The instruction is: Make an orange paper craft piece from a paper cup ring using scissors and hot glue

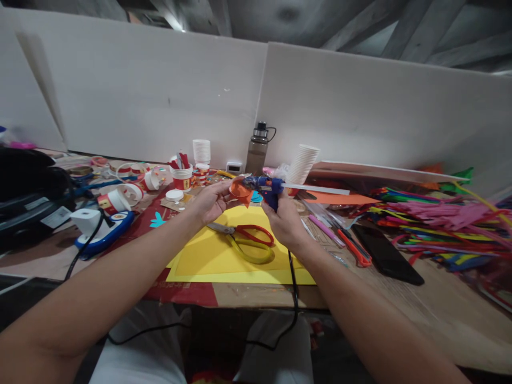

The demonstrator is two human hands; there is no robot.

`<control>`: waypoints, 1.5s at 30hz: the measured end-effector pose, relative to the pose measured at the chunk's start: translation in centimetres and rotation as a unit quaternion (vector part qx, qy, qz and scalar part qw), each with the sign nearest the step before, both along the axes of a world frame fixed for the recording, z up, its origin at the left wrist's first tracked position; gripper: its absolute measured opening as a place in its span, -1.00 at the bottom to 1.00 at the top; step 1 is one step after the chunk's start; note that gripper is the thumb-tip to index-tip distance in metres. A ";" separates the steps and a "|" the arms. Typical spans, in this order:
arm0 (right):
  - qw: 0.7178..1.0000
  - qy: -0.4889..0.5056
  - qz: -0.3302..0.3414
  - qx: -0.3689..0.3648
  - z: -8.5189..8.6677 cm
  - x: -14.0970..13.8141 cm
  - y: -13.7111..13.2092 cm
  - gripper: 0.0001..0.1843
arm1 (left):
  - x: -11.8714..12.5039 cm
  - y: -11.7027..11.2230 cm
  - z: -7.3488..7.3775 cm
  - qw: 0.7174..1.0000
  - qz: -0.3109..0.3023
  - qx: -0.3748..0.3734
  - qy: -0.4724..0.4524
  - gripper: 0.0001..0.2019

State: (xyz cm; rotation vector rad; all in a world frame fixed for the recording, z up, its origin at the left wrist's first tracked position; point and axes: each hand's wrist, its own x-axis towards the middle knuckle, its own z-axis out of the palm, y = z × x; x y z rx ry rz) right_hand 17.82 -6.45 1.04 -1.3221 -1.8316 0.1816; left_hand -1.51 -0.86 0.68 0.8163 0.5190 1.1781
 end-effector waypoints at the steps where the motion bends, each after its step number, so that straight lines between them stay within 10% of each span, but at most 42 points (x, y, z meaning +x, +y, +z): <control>1: 1.000 0.000 -0.001 -0.001 0.0 0.0 0.0 -0.58 | 0.0 0.0 0.0 1.000 0.000 0.000 -0.003 -0.80; 45: 0.998 -0.044 -0.037 0.028 0.2 0.5 -0.3 -0.60 | -0.4 0.9 -0.6 0.999 0.014 0.027 0.019 -0.81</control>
